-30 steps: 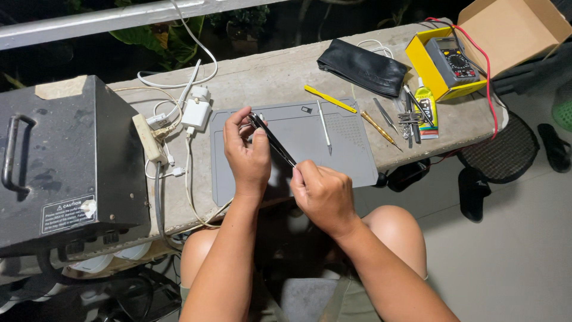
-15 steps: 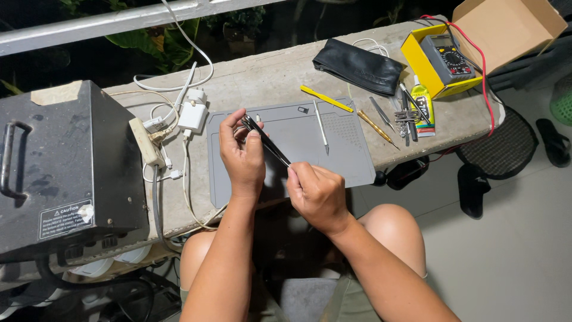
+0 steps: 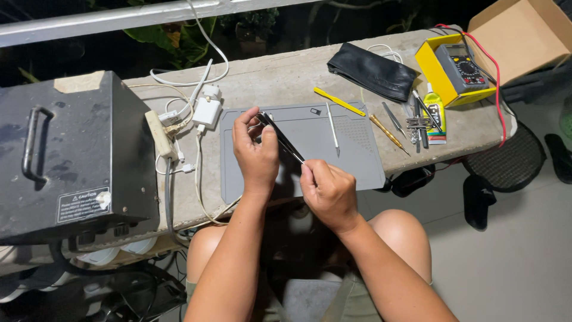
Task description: The person uses a metal prying tool to carefully pry open the edges of a black smartphone. They work around the perimeter to separate the back cover, then lift and remove it to expose the internal components.
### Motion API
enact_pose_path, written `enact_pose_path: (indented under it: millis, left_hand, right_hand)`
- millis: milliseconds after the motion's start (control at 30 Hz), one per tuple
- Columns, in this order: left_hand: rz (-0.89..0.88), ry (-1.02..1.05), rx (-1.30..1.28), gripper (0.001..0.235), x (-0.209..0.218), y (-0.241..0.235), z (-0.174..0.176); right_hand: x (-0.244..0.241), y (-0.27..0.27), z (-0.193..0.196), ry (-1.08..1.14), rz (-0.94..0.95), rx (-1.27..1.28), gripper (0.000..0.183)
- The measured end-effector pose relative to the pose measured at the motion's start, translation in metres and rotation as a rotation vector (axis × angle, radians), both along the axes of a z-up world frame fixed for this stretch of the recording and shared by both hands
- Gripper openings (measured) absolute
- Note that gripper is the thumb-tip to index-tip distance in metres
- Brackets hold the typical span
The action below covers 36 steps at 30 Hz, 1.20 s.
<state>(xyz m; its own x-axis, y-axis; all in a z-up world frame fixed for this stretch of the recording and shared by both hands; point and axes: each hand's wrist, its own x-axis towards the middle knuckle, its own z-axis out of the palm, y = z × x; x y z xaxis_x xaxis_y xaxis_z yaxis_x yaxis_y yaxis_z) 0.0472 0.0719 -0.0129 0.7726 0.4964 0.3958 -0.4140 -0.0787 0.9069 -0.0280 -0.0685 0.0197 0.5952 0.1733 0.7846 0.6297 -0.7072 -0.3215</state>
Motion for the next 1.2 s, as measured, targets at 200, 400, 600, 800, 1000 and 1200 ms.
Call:
enact_pose_path:
  millis: [200, 400, 600, 800, 1000, 1200]
  left_hand:
    - [0.007, 0.071, 0.030, 0.039, -0.004, 0.000, 0.005]
    - [0.006, 0.064, 0.053, 0.040, -0.004, -0.001, 0.005]
    - [-0.006, 0.125, 0.039, 0.039, -0.006, -0.002, 0.011]
    - [0.025, 0.110, 0.064, 0.039, -0.003, -0.002, 0.009]
    - [0.009, 0.157, 0.033, 0.040, -0.003, -0.003, 0.011]
    - [0.032, 0.156, 0.044, 0.039, -0.003, -0.003, 0.013]
  right_hand:
    - [0.006, 0.001, -0.001, -0.015, 0.032, 0.021, 0.011]
    - [0.009, 0.005, -0.002, -0.049, 0.041, 0.064, 0.011]
    - [0.012, 0.005, -0.005, -0.081, 0.041, 0.067, 0.011]
    - [0.018, 0.004, -0.005, -0.096, 0.049, 0.086, 0.010]
    - [0.020, 0.004, -0.008, -0.076, 0.047, 0.113, 0.010]
    - [0.021, 0.004, -0.011, -0.073, 0.029, 0.135, 0.010]
